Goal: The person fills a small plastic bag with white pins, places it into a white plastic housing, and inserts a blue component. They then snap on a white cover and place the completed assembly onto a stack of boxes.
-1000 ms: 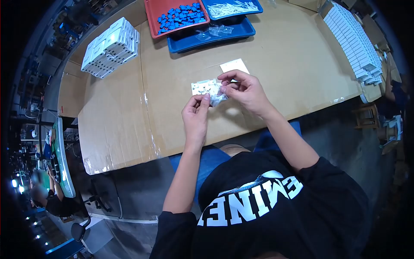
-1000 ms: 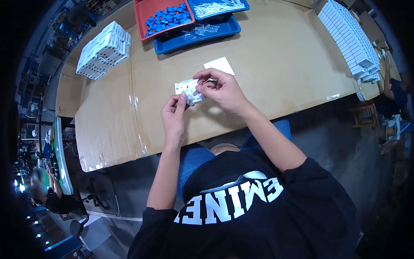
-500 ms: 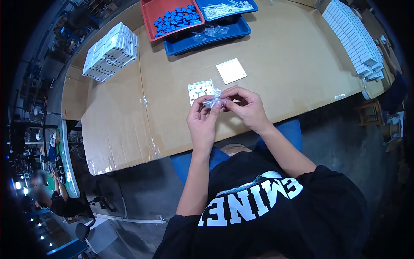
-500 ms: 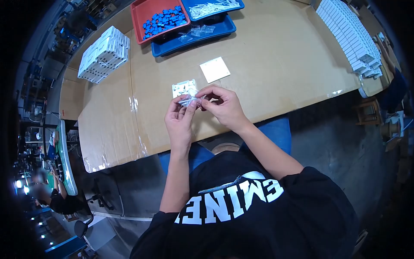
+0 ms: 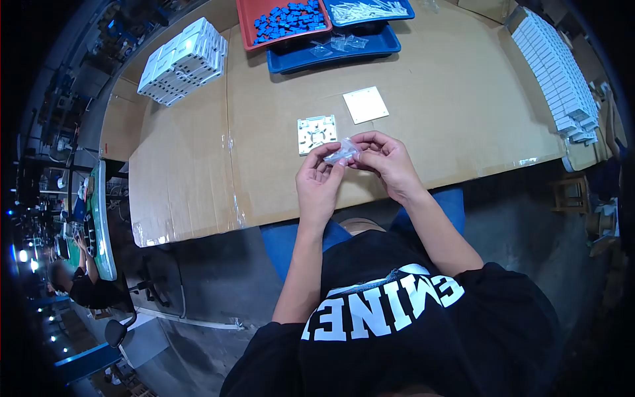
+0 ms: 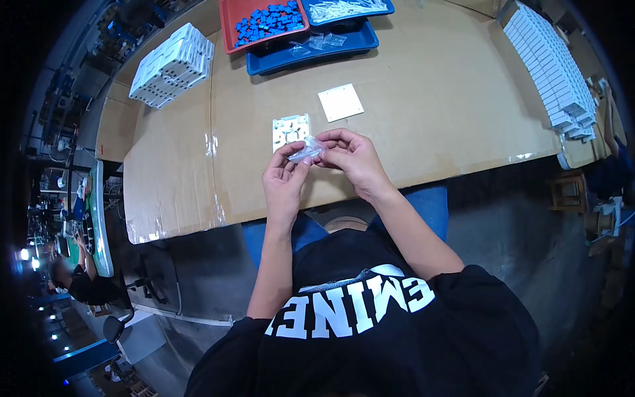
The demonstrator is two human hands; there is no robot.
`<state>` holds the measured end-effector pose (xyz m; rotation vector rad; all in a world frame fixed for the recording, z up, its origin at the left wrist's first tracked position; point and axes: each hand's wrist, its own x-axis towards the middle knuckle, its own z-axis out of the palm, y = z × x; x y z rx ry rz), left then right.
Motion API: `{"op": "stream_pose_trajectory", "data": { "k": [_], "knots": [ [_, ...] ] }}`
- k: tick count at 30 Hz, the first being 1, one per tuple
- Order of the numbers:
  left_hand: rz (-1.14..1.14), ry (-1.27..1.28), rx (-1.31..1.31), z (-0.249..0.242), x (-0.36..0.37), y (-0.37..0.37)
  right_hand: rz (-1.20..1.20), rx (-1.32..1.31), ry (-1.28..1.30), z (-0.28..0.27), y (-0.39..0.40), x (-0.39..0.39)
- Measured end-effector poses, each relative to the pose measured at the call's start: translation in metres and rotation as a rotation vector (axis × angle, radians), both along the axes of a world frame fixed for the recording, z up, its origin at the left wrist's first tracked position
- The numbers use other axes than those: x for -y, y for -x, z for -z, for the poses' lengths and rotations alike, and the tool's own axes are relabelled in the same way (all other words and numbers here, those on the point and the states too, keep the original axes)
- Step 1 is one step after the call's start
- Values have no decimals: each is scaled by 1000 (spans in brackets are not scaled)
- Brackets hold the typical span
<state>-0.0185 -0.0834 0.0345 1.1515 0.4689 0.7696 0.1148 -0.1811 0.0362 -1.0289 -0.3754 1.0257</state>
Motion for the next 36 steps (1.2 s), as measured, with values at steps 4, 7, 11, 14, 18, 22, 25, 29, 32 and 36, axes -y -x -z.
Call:
{"op": "stream_pose_trajectory", "data": {
  "k": [4, 7, 11, 14, 18, 22, 25, 29, 32, 36],
  "knots": [
    [33, 41, -26, 3, 4, -2, 45, 7, 30, 1, 2, 3],
    [16, 83, -29, 3, 5, -4, 60, -10, 20, 2, 2, 4],
    [26, 65, -67, 2, 5, -3, 66, -50, 9, 6, 2, 6],
    [19, 53, -62, -1, 7, -3, 76, -67, 25, 5, 4, 7],
    [3, 26, -44, 6, 4, -2, 59, -42, 36, 9, 1, 8],
    [-12, -51, -116, 4, -1, 4, -35, -59, 58, 1, -7, 13],
    [33, -163, -245, 2, -7, 10, -65, 22, 93, -4, -12, 15],
    [117, -199, -429, 0, -9, 14, -227, 124, 136, 4, -23, 18],
    [86, -110, -308, 13, -8, 8, -260, -8, 102, 13, -29, 20],
    [36, 7, -130, 22, -3, 4, -245, -147, 70, 18, -29, 19]
  ]
}}
